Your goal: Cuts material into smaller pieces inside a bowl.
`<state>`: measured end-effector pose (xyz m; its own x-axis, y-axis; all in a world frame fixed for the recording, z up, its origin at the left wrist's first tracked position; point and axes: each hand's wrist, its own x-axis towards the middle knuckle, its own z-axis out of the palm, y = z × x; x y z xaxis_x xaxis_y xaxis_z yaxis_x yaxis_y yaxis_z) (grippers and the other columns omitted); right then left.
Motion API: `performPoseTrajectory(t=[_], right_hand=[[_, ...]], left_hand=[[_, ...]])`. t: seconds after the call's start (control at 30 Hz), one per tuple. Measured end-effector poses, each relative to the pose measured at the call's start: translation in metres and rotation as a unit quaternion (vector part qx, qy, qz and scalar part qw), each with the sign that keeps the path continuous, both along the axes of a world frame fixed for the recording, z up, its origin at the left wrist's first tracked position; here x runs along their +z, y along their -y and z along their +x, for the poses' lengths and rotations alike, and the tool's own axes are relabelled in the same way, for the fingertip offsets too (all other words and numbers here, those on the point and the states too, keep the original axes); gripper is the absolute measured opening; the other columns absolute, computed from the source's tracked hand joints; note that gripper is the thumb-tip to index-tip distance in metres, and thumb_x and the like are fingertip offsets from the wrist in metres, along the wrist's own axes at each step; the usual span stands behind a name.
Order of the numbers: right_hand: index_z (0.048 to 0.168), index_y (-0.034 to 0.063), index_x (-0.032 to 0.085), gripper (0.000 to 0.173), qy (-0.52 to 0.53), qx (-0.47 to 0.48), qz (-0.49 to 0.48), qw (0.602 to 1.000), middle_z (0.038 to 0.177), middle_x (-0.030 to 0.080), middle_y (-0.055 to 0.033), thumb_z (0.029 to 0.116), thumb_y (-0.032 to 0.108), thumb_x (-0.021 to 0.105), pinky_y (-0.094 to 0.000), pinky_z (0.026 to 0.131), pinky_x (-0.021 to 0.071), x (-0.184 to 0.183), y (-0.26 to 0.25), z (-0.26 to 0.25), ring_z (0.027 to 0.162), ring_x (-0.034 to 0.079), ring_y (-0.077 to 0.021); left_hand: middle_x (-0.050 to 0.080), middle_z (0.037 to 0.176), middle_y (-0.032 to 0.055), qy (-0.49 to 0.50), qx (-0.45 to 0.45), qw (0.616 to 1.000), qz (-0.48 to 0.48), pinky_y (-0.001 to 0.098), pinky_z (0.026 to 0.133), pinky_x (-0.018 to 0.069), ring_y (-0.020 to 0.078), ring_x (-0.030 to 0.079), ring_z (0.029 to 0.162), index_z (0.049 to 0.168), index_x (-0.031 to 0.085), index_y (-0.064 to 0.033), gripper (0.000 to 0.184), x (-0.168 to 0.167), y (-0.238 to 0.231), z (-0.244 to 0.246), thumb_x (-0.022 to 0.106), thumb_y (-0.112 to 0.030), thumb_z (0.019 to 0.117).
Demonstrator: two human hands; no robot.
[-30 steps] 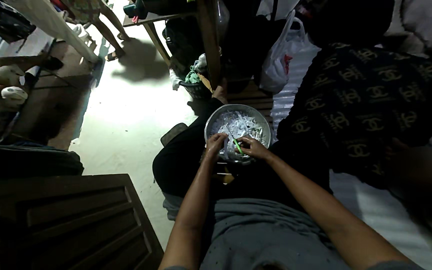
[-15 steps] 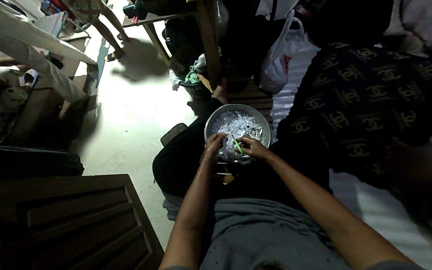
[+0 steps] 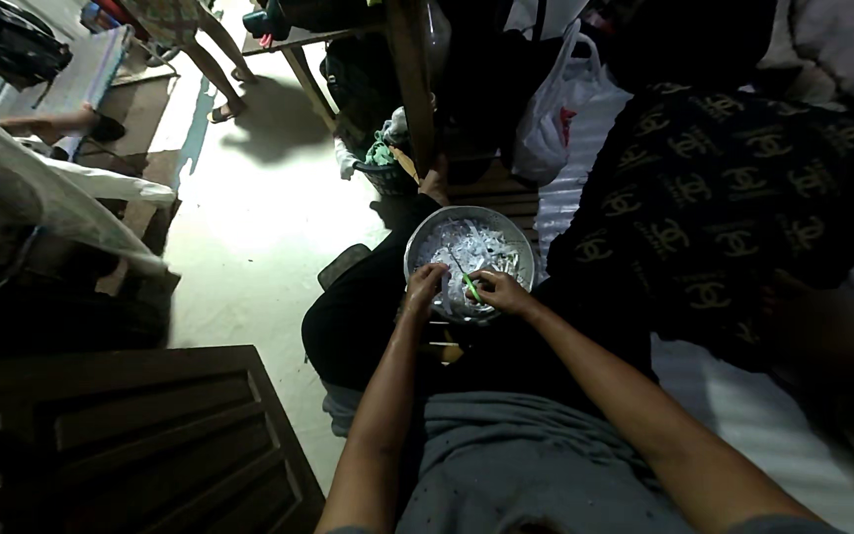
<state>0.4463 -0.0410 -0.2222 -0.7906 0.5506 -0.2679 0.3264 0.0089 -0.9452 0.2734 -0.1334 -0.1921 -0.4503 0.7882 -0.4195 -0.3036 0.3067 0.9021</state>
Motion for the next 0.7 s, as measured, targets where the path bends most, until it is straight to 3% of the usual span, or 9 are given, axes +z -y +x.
performPoseTrajectory(t=[0.23, 0.53, 0.7], right_hand=[[0.131, -0.0022, 0.060, 0.047, 0.013, 0.034, -0.011, 0.999, 0.104, 0.069, -0.0160, 0.0948, 0.026, 0.072, -0.0363, 0.085, 0.0559, 0.0013, -0.0001, 0.0005, 0.086, 0.067, -0.0171], [0.128, -0.0026, 0.062, 0.038, 0.020, 0.012, 0.004, 1.000, 0.100, 0.069, -0.0159, 0.0963, 0.017, 0.070, -0.0360, 0.083, 0.0563, -0.0002, 0.0005, -0.0006, 0.082, 0.067, -0.0174], [0.126, -0.0032, 0.063, 0.037, 0.020, -0.003, 0.003, 1.000, 0.094, 0.069, -0.0134, 0.0959, 0.016, 0.070, -0.0323, 0.079, 0.0571, -0.0032, -0.0021, -0.0003, 0.076, 0.066, -0.0137]], left_hand=[[0.065, 0.086, 0.0032, 0.005, 0.002, 1.000, -0.001, 0.0289, 0.073, 0.0545, 0.0102, 0.061, 0.075, 0.108, 0.064, -0.0008, 0.015, -0.0007, 0.0000, -0.0013, 0.057, -0.013, 0.1043], [0.064, 0.082, 0.0025, 0.008, -0.001, 1.000, 0.002, 0.0262, 0.069, 0.0537, 0.0085, 0.060, 0.070, 0.105, 0.065, -0.0021, 0.013, -0.0026, 0.0006, -0.0002, 0.058, -0.013, 0.1035], [0.064, 0.085, 0.0044, 0.004, 0.006, 1.000, -0.013, 0.0287, 0.072, 0.0535, 0.0105, 0.060, 0.073, 0.109, 0.064, -0.0004, 0.017, -0.0070, -0.0010, -0.0022, 0.057, -0.015, 0.1041]])
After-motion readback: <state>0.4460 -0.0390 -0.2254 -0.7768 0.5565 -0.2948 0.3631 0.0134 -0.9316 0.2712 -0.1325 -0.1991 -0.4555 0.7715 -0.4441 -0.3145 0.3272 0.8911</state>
